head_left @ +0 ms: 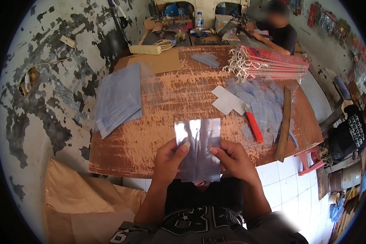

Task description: The person cuts small rectangular pieces from a stack of translucent plastic sheets using a red utility knife. They repeatedly fold the sheets, align them on a wooden table, and slice off sections, placing the cut pieces into a pile.

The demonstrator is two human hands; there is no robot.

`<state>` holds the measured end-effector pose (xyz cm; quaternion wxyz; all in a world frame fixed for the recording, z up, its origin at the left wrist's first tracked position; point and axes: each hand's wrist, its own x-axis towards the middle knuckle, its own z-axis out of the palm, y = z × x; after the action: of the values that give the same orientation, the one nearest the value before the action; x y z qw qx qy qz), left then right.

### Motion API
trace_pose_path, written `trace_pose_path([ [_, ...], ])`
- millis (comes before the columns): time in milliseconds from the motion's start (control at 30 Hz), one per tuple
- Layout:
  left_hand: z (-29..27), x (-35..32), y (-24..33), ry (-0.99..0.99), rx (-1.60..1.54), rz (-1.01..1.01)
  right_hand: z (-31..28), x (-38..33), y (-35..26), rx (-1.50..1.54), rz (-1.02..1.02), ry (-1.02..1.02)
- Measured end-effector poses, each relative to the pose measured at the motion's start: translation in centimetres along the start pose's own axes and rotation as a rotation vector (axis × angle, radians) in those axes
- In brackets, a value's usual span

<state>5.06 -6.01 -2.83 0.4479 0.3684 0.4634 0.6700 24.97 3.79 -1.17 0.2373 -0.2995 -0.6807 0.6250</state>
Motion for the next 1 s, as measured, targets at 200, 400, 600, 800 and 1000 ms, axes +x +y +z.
trace_pose_path([
  [200,-1.0,-0.1,-0.4,0.023,-0.114,-0.026,0.4,-0.2,-0.4,0.134,0.009,-0.096],
  [400,-0.6,-0.5,0.0,0.019,-0.232,-0.096,0.7,-0.5,-0.8,0.241,0.032,-0.119],
  [600,-1.9,-0.8,-1.5,-0.005,-0.130,0.054,0.2,0.0,0.8,0.117,0.007,-0.067],
  [800,-0.6,-0.7,-0.6,0.099,-0.238,-0.113,0.3,0.3,1.0,0.173,0.036,-0.009],
  [1000,0.6,-0.6,0.0,0.034,-0.409,-0.167,0.6,0.0,1.3,0.195,0.049,0.008],
])
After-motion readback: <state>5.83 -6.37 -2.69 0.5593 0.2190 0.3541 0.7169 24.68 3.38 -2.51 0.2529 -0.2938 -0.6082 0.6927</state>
